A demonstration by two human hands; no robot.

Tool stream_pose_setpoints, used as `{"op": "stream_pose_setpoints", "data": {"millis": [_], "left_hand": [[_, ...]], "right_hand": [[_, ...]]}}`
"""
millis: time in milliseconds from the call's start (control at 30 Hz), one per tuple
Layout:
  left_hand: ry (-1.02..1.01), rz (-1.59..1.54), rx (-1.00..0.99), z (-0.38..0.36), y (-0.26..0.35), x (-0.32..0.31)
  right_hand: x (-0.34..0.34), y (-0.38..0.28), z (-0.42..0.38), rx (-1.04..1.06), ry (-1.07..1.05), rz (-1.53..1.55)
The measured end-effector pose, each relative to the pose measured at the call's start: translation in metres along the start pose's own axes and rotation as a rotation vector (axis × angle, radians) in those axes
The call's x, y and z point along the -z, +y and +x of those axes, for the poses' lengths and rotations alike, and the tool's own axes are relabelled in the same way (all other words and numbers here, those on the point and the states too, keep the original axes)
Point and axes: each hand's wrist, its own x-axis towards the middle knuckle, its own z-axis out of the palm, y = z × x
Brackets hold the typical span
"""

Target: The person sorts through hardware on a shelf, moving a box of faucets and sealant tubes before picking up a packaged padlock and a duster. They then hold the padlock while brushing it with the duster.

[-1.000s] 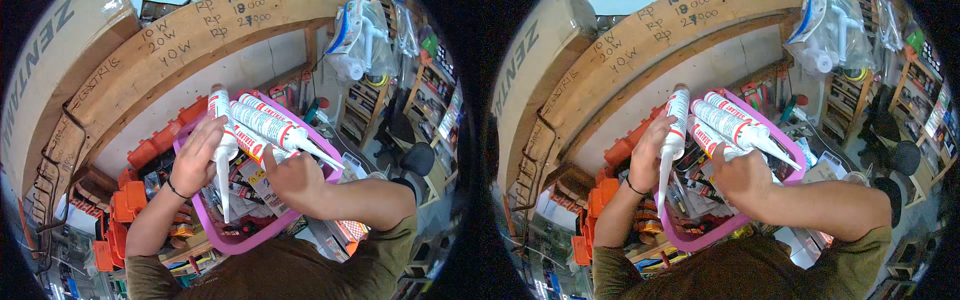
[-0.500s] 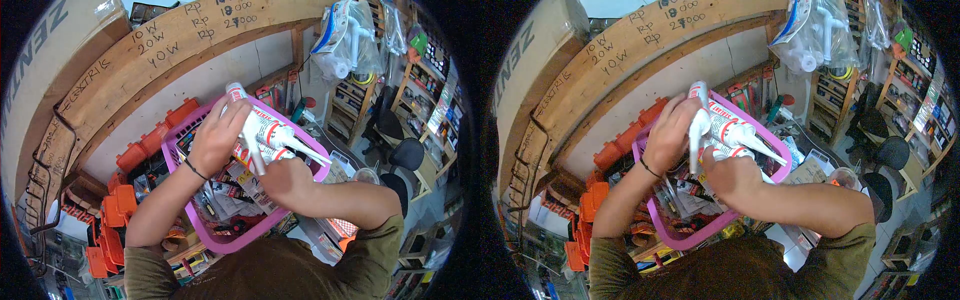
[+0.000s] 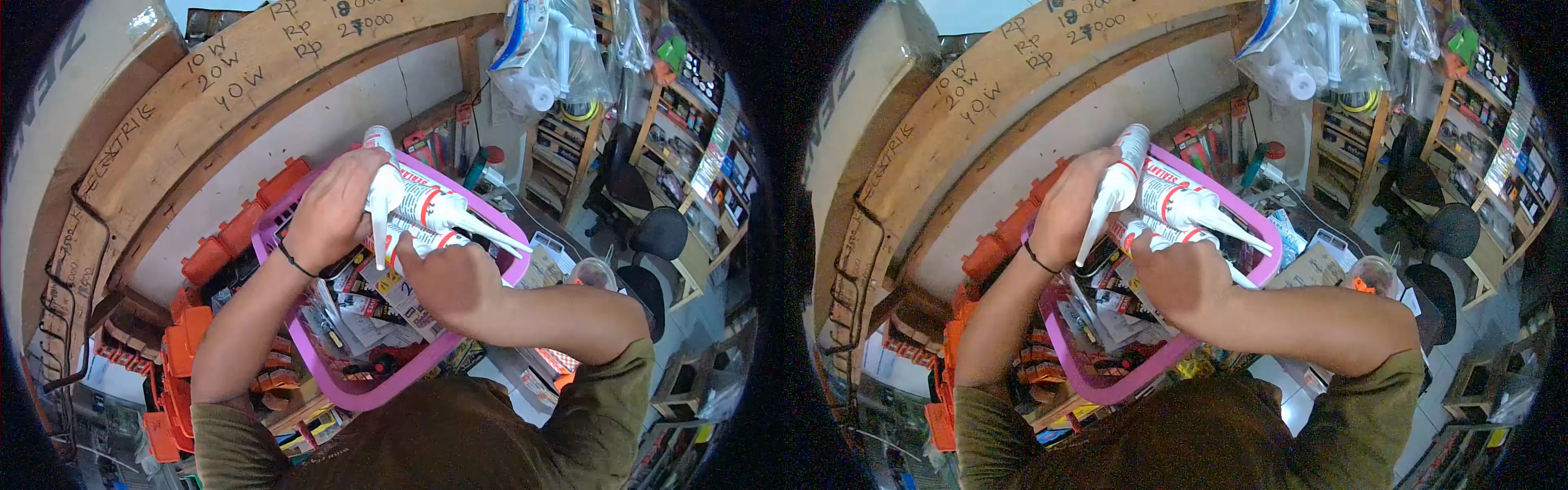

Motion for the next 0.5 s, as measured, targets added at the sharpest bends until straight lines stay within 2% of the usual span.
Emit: {"op": "stream_pose_setpoints", "data": {"millis": [133,233,300,333,367,500], "left_hand": [[0.014,-0.016,-0.004,0.002,-0.003,-0.007],[0.035,-0.005,0.063,0.002,-0.004,-0.003],[0.023,0.08,0.108,0.003,-0.006,0.006],[0.089,0.103,0.02,0.004,-0.011,0.011],[0.107,0.067,0.081,0.004,-0.011,0.017],[0.123,0.109,0.075,0.005,-0.02,0.038]], "right_hand": [[-0.001,0.0,-0.001,-0.004,-0.019,0.007],[-0.001,0.0,-0.002,-0.011,-0.048,0.079],[0.003,0.0,-0.002,-0.02,-0.094,0.089],[0.002,0.0,-0.003,-0.022,-0.093,0.091],[0.002,0.0,-0.003,-0.019,-0.091,0.094],[0.002,0.001,-0.003,-0.016,-0.1,0.1]]}}
